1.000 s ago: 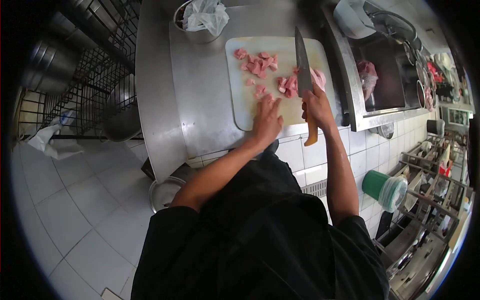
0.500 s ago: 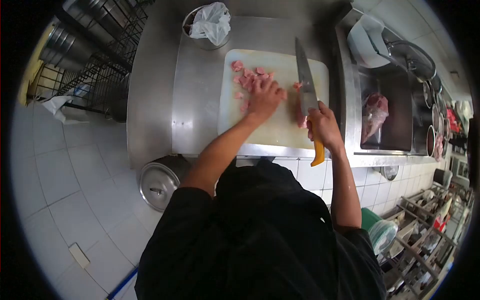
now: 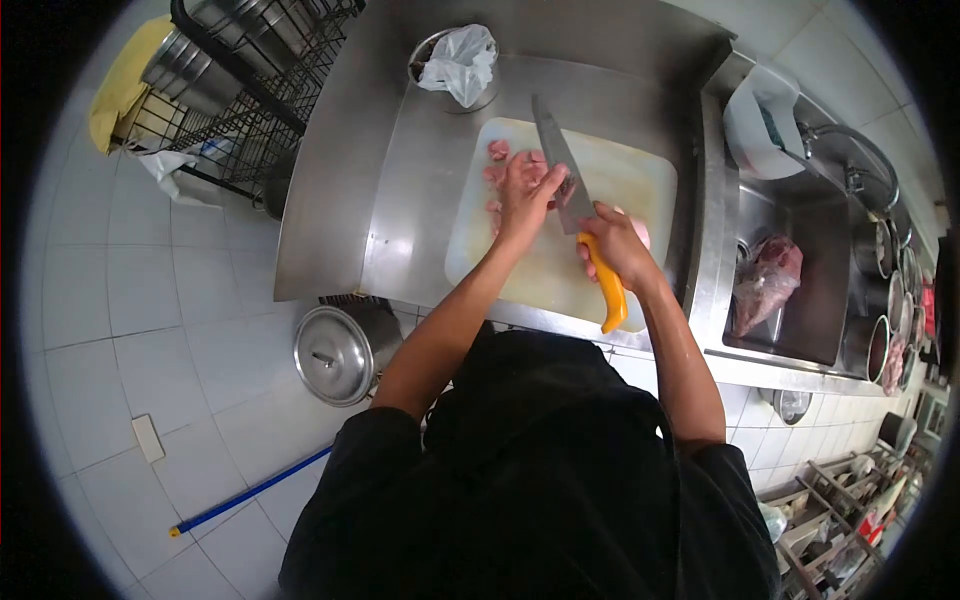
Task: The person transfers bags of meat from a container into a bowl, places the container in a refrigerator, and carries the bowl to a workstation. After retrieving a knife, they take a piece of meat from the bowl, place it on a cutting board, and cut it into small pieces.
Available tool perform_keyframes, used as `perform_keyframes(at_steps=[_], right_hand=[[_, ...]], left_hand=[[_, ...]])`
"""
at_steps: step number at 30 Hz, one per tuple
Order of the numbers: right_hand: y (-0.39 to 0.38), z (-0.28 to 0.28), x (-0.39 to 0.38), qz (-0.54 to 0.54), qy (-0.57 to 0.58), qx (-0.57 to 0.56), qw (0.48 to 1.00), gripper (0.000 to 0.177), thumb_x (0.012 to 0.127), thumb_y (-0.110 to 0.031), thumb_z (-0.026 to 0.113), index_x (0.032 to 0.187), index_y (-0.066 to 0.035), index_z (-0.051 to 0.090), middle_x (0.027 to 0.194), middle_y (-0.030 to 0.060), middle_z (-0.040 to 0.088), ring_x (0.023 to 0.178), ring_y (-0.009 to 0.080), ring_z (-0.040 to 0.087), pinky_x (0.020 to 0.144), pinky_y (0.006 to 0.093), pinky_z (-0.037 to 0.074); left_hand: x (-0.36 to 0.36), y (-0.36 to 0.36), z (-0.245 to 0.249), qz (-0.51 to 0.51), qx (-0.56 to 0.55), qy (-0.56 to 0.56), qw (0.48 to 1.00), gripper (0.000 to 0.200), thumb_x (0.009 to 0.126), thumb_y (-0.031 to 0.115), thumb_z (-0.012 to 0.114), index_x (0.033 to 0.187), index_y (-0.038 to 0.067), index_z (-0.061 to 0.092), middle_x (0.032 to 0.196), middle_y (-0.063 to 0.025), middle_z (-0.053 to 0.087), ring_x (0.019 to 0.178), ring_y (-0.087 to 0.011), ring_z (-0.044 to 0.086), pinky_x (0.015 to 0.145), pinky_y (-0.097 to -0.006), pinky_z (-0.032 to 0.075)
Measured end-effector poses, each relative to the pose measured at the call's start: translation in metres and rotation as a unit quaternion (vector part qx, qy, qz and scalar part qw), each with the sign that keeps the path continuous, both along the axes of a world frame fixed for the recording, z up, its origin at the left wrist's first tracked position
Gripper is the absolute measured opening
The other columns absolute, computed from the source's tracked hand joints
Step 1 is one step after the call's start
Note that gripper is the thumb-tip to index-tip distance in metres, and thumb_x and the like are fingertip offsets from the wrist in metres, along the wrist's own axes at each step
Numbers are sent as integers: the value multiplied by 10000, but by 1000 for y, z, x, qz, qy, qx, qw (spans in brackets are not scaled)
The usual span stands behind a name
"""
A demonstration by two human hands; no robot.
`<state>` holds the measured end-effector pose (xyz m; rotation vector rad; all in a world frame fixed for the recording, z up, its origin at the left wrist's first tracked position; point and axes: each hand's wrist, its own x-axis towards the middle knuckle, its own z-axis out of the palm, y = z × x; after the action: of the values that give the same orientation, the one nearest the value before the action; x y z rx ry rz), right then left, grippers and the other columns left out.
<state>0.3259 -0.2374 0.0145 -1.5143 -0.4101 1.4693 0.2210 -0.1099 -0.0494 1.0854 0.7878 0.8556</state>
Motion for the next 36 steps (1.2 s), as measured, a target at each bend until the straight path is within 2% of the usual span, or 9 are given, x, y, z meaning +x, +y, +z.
perform_keyframes(at_steps=[3,5,8,10,14,23,26,31,36], right_hand=[[2,7,-5,7,47,12,999,132,962,-152,494,1046,-50,479,644,79,530,406,174,501,385,312,414],[-5,5,-2,-8,1,-1,1000,191,956,-158,494,1114,-52,480,660,79,541,424,179,521,392,320,426],[-33,6,8,-62,-31,3,998,243,947,-159,496,1163,-47,492,671,77,545,426,172,519,396,315,430],[-57,20,7,-125,-49,3,991,196,942,-152,489,1098,-37,519,673,70,539,413,153,491,392,292,414],[-99,38,-10,-259,-118,-63,957,149,937,-168,478,1000,-37,512,666,55,525,425,145,502,387,270,411],[-162,39,-103,-404,-139,-129,895,180,948,-198,454,1030,-44,500,676,53,504,438,132,474,400,263,412],[-174,34,-125,-422,-139,-136,885,156,960,-171,447,1011,-34,502,665,41,511,439,121,493,397,265,427],[-188,29,-136,-420,-138,-140,886,124,955,-174,457,963,-54,489,662,43,508,446,130,497,405,274,436],[-198,28,-129,-407,-156,-134,890,115,954,-169,467,929,-58,480,660,41,513,442,124,498,402,271,436]], left_hand=[[-5,15,-9,-50,-234,-122,963,229,919,94,674,1112,4,593,973,-43,639,844,-104,595,668,-274,503],[-17,36,-20,-46,-212,-35,975,181,949,129,641,1080,7,613,958,-29,636,834,-90,590,681,-274,494],[-22,40,-14,-15,119,207,971,231,872,223,702,1003,37,661,1064,-49,613,994,-170,579,823,-399,456],[-16,30,-8,45,503,396,767,286,787,239,752,986,50,674,1145,-73,591,1106,-227,549,890,-468,418],[6,-11,-31,-213,628,256,703,359,772,196,712,1107,78,661,1258,-101,569,1242,-293,478,1000,-484,369],[18,46,-96,-293,723,233,581,189,815,96,555,969,31,645,1020,-107,614,987,-289,553,895,-450,439],[11,44,-65,-267,731,242,579,202,835,136,589,994,18,629,1024,-114,611,1019,-314,553,877,-468,461],[14,-73,-30,-259,441,248,823,685,729,413,814,1167,-16,507,1170,-205,526,1116,-373,493,954,-464,436],[33,-112,-57,-207,397,319,835,925,601,312,878,1296,-19,366,1228,-236,497,1173,-376,495,930,-457,481]])
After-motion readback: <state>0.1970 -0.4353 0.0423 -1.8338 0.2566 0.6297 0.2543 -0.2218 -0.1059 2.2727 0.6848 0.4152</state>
